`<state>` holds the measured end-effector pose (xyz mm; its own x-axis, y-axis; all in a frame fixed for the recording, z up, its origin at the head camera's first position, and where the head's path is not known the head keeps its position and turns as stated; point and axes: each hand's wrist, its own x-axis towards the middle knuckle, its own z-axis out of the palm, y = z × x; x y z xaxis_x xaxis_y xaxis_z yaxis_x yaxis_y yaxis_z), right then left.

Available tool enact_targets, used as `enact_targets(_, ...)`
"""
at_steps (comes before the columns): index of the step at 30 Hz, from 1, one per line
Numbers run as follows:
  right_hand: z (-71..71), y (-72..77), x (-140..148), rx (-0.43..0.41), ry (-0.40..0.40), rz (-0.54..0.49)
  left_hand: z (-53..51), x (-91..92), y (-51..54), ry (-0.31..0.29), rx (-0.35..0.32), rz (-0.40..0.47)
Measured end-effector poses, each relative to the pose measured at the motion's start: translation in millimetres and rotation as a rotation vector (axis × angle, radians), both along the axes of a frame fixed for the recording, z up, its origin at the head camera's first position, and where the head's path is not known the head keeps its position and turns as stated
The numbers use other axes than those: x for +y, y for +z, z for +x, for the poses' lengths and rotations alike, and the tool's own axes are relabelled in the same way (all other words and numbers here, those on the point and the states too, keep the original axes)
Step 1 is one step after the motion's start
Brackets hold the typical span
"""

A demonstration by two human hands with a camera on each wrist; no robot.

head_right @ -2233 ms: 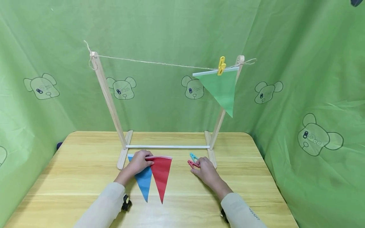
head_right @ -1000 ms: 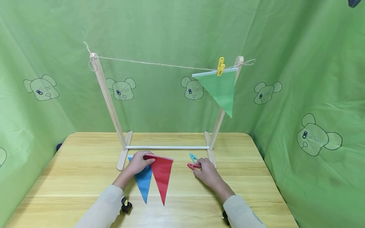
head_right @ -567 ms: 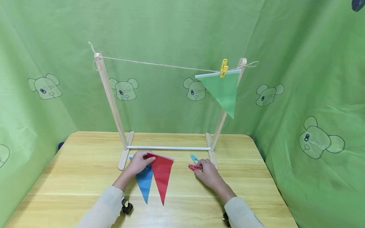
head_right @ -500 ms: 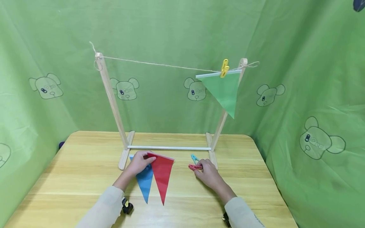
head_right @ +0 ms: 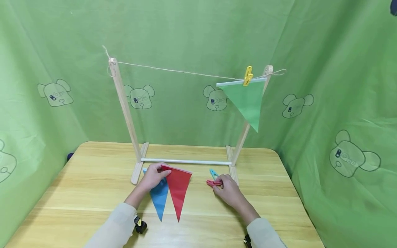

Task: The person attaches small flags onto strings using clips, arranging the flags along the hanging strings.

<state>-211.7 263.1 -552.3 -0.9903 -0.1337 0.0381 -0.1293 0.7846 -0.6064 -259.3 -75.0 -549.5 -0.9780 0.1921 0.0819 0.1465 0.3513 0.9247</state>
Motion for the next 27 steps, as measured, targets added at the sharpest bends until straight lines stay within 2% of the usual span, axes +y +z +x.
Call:
enact_targets(14,1.4,0.1,3.1,0.005,-0.015,-0.049,3.5,4.9,7.5,0.022,-0.022,0.036)
enact_targets(21,2.3,7.8,3.0,-0.015,-0.024,-0.106,3.6,5.4,11.1,0.012,-0.021,0.071)
enact_targets(27,1.1,14.8,3.6,-0.009,-0.008,-0.124,4.2,4.0,18.8,0.021,-0.035,0.101)
